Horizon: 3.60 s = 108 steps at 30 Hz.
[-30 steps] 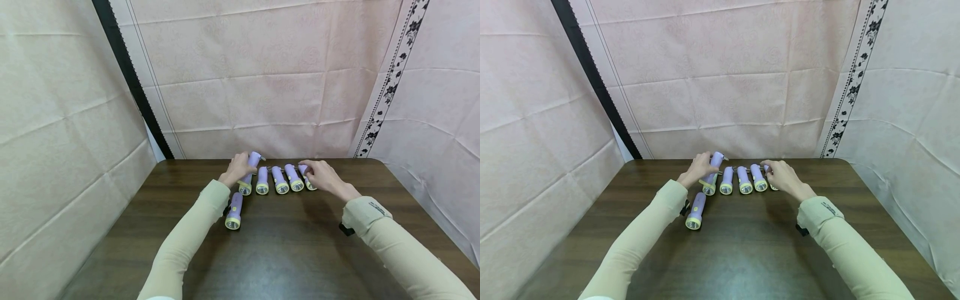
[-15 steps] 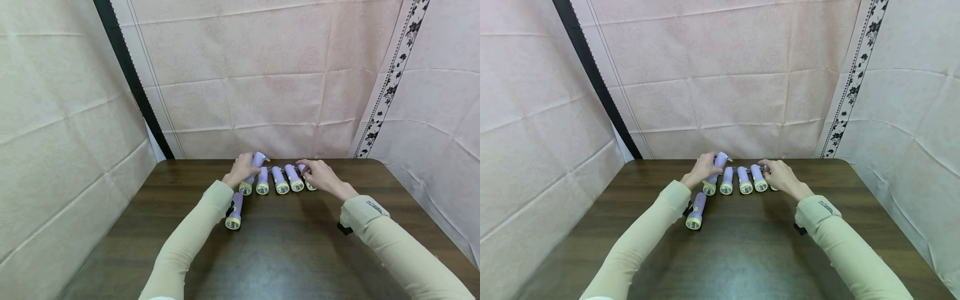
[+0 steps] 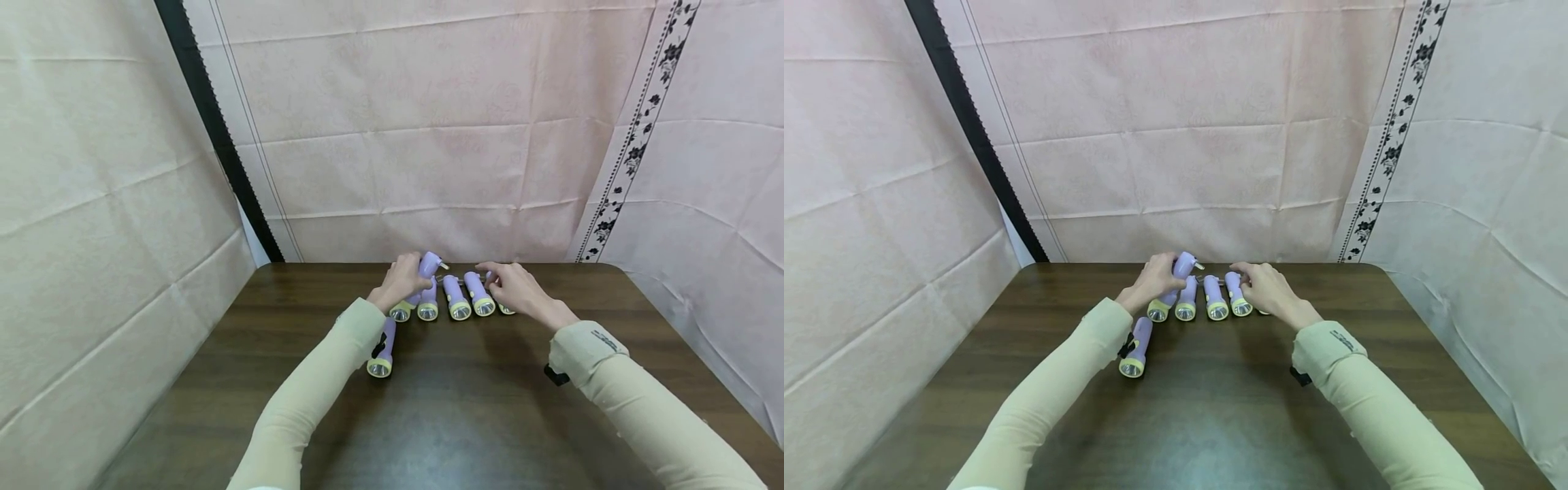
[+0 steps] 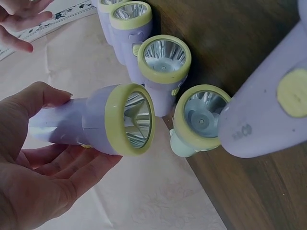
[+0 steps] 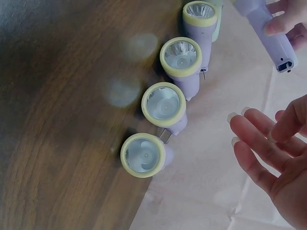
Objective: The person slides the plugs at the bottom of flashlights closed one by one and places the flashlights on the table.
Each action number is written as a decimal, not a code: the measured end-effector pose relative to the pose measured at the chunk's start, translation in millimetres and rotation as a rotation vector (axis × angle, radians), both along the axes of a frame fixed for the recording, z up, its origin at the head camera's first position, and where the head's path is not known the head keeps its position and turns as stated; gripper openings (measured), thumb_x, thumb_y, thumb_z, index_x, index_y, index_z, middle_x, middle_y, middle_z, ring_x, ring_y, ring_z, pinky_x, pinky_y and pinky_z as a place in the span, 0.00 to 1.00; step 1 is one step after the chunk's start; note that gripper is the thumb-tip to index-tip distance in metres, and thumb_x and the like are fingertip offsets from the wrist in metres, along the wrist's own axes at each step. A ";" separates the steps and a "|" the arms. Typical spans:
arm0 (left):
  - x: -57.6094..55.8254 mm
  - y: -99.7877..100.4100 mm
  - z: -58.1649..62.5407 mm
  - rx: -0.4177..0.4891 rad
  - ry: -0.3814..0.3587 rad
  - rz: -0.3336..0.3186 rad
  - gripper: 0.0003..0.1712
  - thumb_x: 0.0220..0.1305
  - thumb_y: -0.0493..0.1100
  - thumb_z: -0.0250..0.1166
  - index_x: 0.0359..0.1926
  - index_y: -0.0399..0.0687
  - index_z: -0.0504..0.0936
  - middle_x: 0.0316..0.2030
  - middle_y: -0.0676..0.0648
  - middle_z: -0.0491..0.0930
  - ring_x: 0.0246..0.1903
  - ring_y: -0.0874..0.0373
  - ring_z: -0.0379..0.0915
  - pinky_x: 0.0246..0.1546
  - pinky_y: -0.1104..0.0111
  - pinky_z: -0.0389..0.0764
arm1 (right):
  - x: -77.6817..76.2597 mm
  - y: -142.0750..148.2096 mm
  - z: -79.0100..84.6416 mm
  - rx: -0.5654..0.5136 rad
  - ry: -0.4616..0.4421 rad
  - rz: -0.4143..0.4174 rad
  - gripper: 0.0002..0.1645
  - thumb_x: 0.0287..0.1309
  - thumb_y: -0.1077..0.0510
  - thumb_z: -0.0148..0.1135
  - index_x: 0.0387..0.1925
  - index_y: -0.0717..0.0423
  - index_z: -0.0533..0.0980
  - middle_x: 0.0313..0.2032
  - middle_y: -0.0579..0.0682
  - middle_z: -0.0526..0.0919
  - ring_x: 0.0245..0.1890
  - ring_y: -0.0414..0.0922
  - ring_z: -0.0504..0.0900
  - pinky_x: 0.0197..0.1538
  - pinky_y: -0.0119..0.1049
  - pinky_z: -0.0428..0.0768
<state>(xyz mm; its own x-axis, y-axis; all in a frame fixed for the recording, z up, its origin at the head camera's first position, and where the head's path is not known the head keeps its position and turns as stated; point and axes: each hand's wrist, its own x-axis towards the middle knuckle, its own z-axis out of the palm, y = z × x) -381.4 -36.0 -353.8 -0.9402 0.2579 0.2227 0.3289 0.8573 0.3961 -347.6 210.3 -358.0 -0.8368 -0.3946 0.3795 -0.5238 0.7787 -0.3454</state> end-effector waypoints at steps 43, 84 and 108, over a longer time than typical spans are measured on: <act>5.7 20.0 -6.8 -0.018 0.022 -0.082 0.31 0.49 0.45 0.73 0.54 0.43 0.73 0.44 0.44 0.79 0.39 0.50 0.78 0.36 0.61 0.79 | -1.6 -6.7 -0.6 0.011 0.039 0.045 0.31 0.48 0.69 0.53 0.58 0.56 0.75 0.30 0.49 0.87 0.28 0.40 0.81 0.35 0.39 0.77; 11.5 33.0 -11.8 -0.013 -0.027 -0.210 0.24 0.55 0.43 0.69 0.52 0.43 0.73 0.39 0.46 0.81 0.32 0.57 0.79 0.30 0.71 0.77 | 0.7 -8.2 -3.0 0.058 0.077 0.083 0.32 0.45 0.65 0.58 0.57 0.52 0.78 0.18 0.41 0.72 0.18 0.35 0.65 0.23 0.30 0.64; 18.1 38.9 -14.5 0.001 -0.033 -0.217 0.21 0.55 0.42 0.68 0.49 0.42 0.76 0.37 0.46 0.81 0.30 0.58 0.77 0.29 0.70 0.77 | 5.0 -7.9 -9.7 0.065 0.149 0.062 0.32 0.44 0.62 0.61 0.57 0.50 0.78 0.20 0.43 0.67 0.19 0.37 0.62 0.24 0.30 0.61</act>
<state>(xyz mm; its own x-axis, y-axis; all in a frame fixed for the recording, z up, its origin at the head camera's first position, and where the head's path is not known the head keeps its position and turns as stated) -363.3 2.8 -368.4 -0.8694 0.4547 0.1933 0.4926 0.7673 0.4107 -342.6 202.4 -367.6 -0.7467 -0.4712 0.4695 -0.6129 0.7617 -0.2101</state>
